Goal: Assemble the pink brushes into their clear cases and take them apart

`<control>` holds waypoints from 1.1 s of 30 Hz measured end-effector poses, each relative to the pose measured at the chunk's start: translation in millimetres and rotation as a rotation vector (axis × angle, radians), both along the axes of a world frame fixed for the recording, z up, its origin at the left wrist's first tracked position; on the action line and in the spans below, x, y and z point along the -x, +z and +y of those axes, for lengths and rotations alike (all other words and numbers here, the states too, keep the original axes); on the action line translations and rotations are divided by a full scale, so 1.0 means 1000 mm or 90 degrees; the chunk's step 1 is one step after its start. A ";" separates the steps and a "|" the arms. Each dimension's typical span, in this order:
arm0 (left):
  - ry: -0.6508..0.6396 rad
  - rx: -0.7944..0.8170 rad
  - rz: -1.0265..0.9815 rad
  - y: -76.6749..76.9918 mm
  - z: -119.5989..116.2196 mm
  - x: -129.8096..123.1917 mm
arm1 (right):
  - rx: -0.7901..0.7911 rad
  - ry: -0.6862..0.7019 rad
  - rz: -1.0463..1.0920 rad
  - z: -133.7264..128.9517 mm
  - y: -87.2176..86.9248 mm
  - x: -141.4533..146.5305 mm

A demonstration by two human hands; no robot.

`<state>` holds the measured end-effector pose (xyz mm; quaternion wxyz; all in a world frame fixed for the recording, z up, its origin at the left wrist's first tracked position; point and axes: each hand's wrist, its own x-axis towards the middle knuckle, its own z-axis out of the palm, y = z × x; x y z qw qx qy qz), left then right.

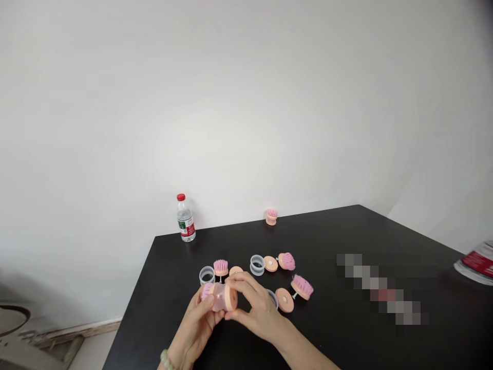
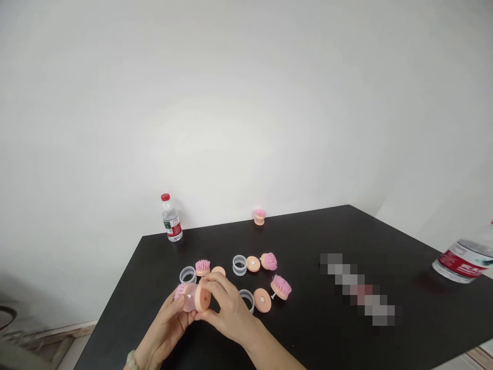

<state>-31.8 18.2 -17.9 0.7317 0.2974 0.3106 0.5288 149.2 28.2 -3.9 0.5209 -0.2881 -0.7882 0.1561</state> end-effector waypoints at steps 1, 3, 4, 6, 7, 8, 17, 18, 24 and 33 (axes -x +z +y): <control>0.003 -0.028 0.008 0.002 -0.001 -0.001 | 0.017 -0.025 0.008 0.000 -0.002 0.001; 0.017 -0.110 0.048 0.005 -0.003 -0.003 | 0.072 -0.068 0.033 0.002 -0.006 0.003; 0.034 -0.151 0.077 0.006 -0.004 -0.004 | 0.117 -0.079 0.045 0.003 -0.009 0.005; 0.076 -0.219 0.136 0.009 -0.005 -0.004 | 0.254 -0.072 0.058 0.004 -0.014 0.007; 0.090 -0.243 0.162 0.009 -0.005 -0.004 | 0.339 -0.055 0.060 0.005 -0.015 0.008; 0.095 -0.260 0.184 0.009 -0.005 -0.003 | 0.421 -0.030 0.062 0.005 -0.016 0.008; 0.104 -0.224 0.183 0.009 -0.004 -0.002 | 0.238 0.092 0.149 0.006 -0.009 0.004; 0.113 -0.214 0.176 0.009 -0.004 -0.002 | 0.232 0.096 0.153 0.006 -0.009 0.005; 0.137 -0.208 0.165 0.011 -0.003 0.000 | 0.223 0.057 0.105 0.005 -0.010 0.008; 0.090 -0.231 0.169 0.012 -0.004 -0.003 | 0.470 0.056 0.162 0.008 -0.005 0.008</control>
